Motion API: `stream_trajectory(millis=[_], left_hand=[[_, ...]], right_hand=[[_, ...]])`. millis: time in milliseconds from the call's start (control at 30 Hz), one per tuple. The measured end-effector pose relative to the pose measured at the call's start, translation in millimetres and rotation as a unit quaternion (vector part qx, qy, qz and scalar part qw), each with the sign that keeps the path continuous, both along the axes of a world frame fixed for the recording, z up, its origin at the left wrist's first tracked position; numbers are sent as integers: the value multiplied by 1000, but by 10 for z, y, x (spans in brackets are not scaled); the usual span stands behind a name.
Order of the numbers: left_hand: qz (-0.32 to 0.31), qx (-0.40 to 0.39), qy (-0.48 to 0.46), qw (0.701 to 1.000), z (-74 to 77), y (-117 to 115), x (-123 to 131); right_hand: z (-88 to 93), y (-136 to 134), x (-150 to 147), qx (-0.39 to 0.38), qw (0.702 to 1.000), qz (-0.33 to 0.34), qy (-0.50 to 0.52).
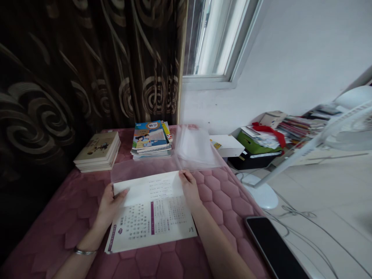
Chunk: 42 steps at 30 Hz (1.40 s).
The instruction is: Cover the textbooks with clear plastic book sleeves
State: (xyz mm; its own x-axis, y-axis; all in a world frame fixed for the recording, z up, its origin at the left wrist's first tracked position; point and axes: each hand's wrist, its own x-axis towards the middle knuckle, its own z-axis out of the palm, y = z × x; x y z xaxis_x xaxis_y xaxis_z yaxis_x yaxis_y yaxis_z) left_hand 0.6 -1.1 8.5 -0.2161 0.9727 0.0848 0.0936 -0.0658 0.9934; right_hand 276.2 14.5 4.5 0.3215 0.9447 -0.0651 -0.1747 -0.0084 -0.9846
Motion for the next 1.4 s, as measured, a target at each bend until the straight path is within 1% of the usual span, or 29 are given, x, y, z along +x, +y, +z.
stream_trajectory(millis=[133, 233, 300, 400, 467, 567, 667, 733, 800, 933, 1000, 1067, 1133, 1200, 1300, 1400], left_hand=[[8, -2, 23, 1000, -25, 8, -10], [7, 0, 18, 1000, -39, 13, -9], [7, 3, 13, 1000, -41, 13, -5], [20, 10, 16, 1000, -55, 18, -10], [17, 12, 20, 1000, -81, 26, -24], [6, 13, 24, 1000, -124, 37, -48], [1, 29, 29, 999, -124, 28, -55], [-5, 30, 17, 999, -97, 10, -44], [-12, 14, -11, 1000, -67, -8, -27], [-11, 8, -51, 999, -47, -21, 1], [-8, 14, -58, 998, -57, -16, 4], [-10, 6, -64, 998, -71, -5, 1], [-7, -1, -65, 998, -83, 8, -2], [1, 0, -62, 998, -88, 21, -1], [7, -1, -69, 998, -84, 29, 8], [0, -4, -87, 996, -69, 10, 12]], right_hand=[[-17, 34, 37, 0, 1000, 6, -6], [-10, 49, 51, 8, 1000, 2, -6], [14, 42, 52, 12, 1000, -4, -9], [66, 15, 62, 10, 1000, 7, 2], [94, -1, 85, 13, 1000, 17, 4], [93, 5, 131, 14, 999, 21, -28], [42, 46, 150, 18, 995, 32, -98], [4, 74, 136, 28, 989, 30, -142], [-16, 85, 112, 34, 986, 19, -159], [22, 47, 104, 26, 991, 16, -131], [61, 18, 133, 23, 995, 26, -96], [96, -5, 170, 22, 996, 57, -72], [123, -18, 197, 18, 992, 101, -71], [139, -24, 200, 13, 988, 126, -86], [132, -21, 176, 22, 985, 98, -140], [83, 6, 160, 38, 977, 72, -198]])
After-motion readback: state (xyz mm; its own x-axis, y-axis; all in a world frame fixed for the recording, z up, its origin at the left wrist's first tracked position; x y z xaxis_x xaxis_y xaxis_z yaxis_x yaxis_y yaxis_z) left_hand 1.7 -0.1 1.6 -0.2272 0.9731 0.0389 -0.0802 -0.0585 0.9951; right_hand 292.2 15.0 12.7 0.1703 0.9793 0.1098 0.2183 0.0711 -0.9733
